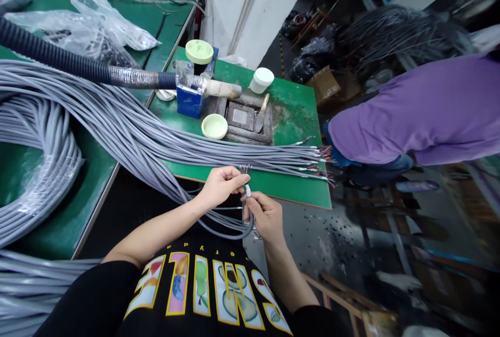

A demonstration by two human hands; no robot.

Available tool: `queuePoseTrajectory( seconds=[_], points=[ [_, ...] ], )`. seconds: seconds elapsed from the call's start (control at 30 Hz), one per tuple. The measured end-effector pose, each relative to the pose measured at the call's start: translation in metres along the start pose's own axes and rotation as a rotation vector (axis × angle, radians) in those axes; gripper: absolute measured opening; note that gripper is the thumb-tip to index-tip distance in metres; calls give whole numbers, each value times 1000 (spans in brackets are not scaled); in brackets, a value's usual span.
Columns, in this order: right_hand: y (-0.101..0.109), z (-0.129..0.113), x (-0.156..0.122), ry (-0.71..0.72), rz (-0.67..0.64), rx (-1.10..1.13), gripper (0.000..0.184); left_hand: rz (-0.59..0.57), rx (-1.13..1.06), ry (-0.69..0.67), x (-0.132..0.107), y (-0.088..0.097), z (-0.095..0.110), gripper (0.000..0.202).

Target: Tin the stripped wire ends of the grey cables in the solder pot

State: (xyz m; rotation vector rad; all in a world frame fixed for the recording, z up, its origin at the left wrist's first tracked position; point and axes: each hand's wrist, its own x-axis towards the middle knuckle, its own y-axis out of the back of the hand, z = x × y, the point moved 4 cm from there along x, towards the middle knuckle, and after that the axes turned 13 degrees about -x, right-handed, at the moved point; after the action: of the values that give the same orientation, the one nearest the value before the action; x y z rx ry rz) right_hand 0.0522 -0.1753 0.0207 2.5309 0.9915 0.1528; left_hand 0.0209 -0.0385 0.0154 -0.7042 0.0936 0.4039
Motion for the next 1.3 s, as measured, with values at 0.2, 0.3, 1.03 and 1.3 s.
queuePoseTrajectory(
  seconds=[0.2, 0.3, 1.03, 1.3],
  points=[
    [-1, -2, 0, -14, 16, -27, 25, 2, 22, 10, 0, 2, -4, 45],
    [-1, -3, 0, -30, 18, -44, 26, 2, 26, 15, -1, 2, -5, 44],
    [32, 38, -39, -141, 51, -290, 31, -378, 490, -72, -6, -12, -12, 37],
    [46, 121, -81, -463, -123, -434, 42, -201, 1490, -651, 29, 5, 9, 22]
  ],
)
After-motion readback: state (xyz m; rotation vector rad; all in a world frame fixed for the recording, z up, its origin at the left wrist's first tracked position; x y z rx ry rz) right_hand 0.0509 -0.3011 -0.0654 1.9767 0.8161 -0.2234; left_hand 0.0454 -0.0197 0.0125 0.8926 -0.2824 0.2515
